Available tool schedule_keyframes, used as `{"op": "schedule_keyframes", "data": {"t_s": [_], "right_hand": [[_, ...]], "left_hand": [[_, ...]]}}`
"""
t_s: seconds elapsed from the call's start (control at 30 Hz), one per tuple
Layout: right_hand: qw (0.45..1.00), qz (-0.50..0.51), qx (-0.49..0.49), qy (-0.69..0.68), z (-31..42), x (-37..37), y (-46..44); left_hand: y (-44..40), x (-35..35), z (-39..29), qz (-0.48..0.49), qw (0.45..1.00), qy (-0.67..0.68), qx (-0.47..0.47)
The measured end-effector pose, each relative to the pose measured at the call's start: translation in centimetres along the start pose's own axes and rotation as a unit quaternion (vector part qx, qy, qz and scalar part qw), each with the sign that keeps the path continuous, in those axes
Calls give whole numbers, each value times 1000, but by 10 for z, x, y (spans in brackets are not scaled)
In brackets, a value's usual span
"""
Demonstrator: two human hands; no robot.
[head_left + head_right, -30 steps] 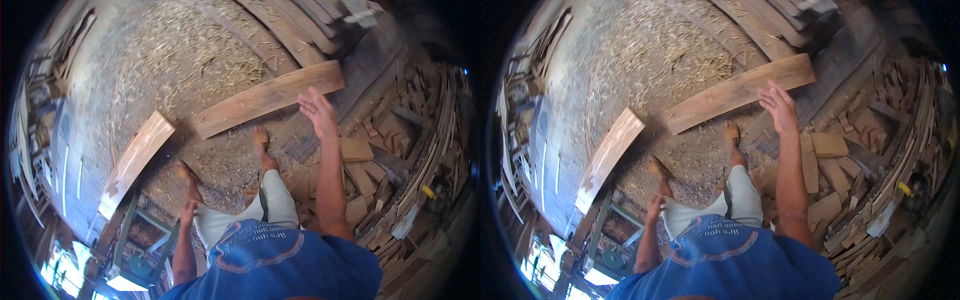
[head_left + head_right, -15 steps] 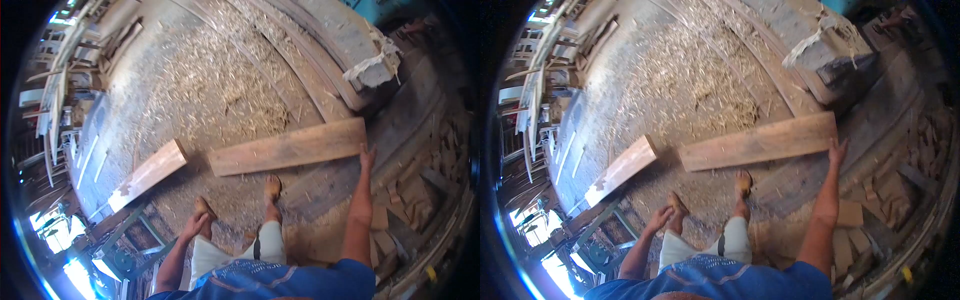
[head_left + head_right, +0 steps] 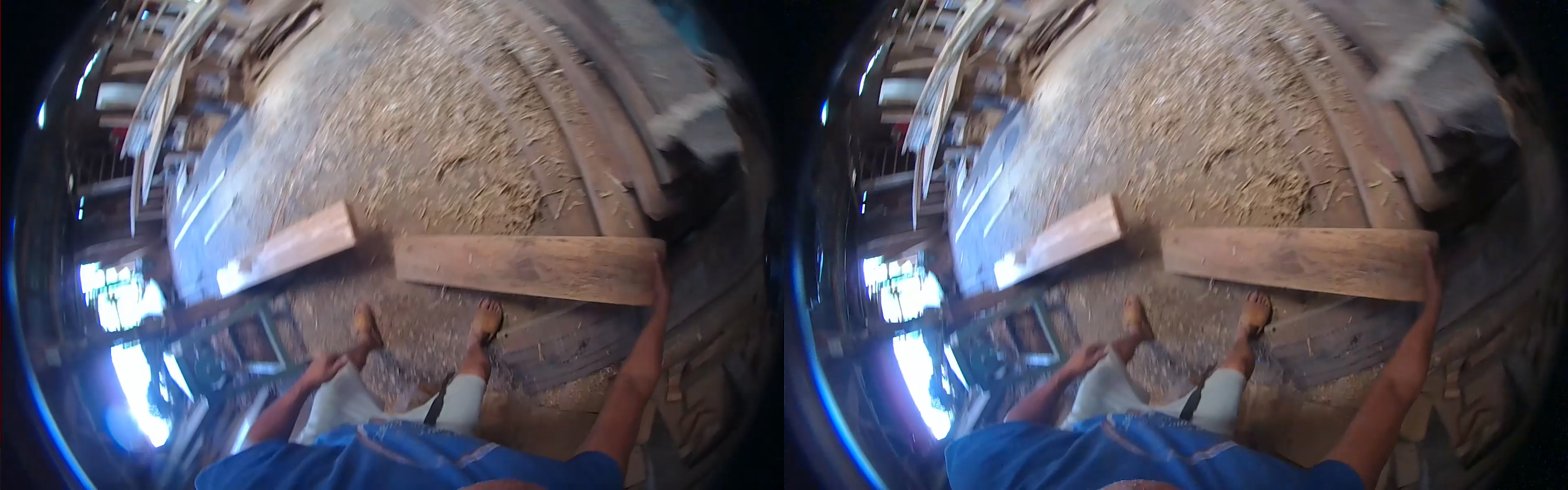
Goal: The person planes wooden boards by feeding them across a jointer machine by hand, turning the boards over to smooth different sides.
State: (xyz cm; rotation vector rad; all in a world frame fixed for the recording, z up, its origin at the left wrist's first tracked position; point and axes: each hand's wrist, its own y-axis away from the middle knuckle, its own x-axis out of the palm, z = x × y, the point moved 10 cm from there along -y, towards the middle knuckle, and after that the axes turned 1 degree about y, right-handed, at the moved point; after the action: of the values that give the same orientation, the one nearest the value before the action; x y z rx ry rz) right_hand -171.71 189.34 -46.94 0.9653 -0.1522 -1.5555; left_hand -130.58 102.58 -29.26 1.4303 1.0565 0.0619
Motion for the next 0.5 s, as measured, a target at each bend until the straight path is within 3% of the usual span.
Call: {"op": "schedule_keyframes", "data": {"t_s": [0.03,0.1,0.13,0.17,0.2,0.23,0.27,0.33,0.43,0.5], "right_hand": [[1000,-18,-16,4,8,-6,16],[998,-1,37,59,5,0,71],[994,-2,60,86,13,-1,106],[990,-10,82,112,18,-9,139],[962,-14,179,206,-4,-18,172],[916,2,274,294,-24,-26,208],[902,5,293,318,-28,-27,243],[917,17,305,256,-29,-1,328],[921,43,366,124,-45,49,440],[903,87,421,-1,-108,75,480]], "left_hand": [[-23,4,-31,-6,998,11,59],[-53,45,-42,63,964,247,-70],[-83,64,-48,-4,953,298,51],[-87,78,-79,69,899,433,-2],[-72,93,-95,111,848,489,-173],[-78,112,-105,122,817,524,-205],[-83,129,-115,133,786,558,-231],[-98,170,-126,134,724,623,-266],[-92,162,-177,148,667,694,-227],[-93,141,-202,167,673,705,-152]]}}
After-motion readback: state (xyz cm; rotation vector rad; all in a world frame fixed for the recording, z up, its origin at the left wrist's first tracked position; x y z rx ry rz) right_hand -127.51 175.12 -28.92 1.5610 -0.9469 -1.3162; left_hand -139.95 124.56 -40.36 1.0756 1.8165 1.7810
